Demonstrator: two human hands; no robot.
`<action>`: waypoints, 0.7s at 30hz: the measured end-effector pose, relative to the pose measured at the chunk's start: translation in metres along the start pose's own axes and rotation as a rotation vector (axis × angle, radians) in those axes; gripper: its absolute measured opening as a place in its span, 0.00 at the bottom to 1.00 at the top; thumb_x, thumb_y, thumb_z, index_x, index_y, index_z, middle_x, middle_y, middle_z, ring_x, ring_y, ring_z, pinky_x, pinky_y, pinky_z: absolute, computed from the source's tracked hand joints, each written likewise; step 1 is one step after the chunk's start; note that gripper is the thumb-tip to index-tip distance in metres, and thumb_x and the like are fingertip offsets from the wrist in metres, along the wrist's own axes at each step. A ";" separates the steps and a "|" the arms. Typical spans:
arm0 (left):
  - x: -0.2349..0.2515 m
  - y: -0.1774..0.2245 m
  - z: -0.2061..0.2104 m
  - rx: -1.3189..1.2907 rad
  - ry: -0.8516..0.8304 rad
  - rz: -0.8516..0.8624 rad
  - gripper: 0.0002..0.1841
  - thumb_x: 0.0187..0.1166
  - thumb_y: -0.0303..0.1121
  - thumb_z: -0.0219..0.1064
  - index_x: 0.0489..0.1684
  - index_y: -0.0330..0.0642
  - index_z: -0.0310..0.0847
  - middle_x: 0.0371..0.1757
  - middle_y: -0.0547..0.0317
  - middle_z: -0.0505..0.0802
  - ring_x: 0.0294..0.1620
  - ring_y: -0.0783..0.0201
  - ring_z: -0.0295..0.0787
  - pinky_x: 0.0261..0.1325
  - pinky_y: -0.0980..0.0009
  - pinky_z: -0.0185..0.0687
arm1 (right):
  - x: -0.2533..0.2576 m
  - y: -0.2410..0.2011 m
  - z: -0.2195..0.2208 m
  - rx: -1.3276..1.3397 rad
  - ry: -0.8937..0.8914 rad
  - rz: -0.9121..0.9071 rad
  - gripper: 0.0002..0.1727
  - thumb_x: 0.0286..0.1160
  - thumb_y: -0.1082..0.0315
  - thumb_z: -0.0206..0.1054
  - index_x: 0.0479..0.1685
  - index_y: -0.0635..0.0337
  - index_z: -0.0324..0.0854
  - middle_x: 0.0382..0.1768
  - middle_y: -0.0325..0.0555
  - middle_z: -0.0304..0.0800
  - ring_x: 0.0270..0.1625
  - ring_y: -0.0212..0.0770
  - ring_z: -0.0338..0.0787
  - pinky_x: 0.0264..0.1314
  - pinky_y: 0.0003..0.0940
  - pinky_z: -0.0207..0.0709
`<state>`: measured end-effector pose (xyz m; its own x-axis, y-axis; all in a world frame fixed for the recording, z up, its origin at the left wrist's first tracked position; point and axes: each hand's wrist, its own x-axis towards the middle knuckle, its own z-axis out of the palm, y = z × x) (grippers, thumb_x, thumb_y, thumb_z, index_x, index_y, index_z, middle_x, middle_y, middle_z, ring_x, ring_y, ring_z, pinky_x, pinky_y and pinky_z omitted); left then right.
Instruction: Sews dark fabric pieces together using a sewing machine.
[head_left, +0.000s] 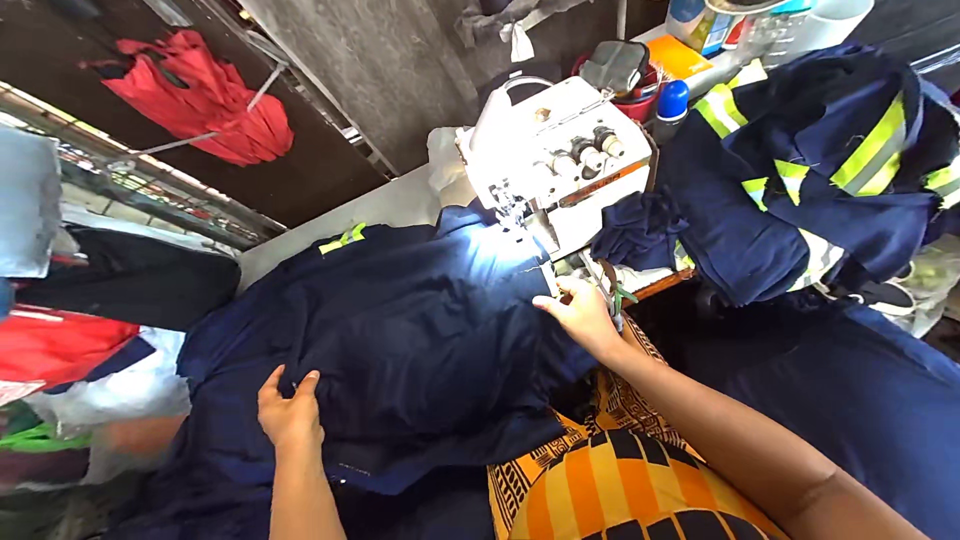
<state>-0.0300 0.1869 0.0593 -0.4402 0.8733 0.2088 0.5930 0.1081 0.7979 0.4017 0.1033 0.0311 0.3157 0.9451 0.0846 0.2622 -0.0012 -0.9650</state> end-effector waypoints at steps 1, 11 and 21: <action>0.002 -0.001 -0.006 -0.072 0.021 -0.016 0.34 0.78 0.25 0.67 0.86 0.28 0.60 0.87 0.31 0.67 0.88 0.47 0.61 0.87 0.56 0.58 | -0.002 0.001 0.001 0.017 -0.006 -0.008 0.16 0.73 0.56 0.75 0.35 0.63 0.89 0.32 0.44 0.89 0.36 0.35 0.86 0.45 0.36 0.79; 0.017 0.010 -0.054 -0.126 0.042 0.009 0.36 0.75 0.23 0.68 0.87 0.31 0.59 0.89 0.34 0.64 0.89 0.51 0.61 0.86 0.61 0.62 | -0.003 0.000 -0.003 0.271 -0.124 0.282 0.10 0.77 0.66 0.73 0.37 0.65 0.83 0.25 0.41 0.83 0.20 0.29 0.80 0.24 0.23 0.76; 0.013 0.008 -0.055 -0.154 0.012 -0.021 0.35 0.76 0.22 0.67 0.87 0.32 0.59 0.88 0.35 0.66 0.86 0.53 0.65 0.83 0.61 0.66 | 0.015 0.004 -0.012 0.304 -0.330 0.392 0.10 0.81 0.67 0.70 0.33 0.63 0.80 0.15 0.36 0.81 0.11 0.27 0.78 0.16 0.21 0.73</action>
<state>-0.0684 0.1728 0.0995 -0.4601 0.8657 0.1973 0.4738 0.0515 0.8791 0.4192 0.1138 0.0312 0.0234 0.9448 -0.3267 -0.1053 -0.3227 -0.9406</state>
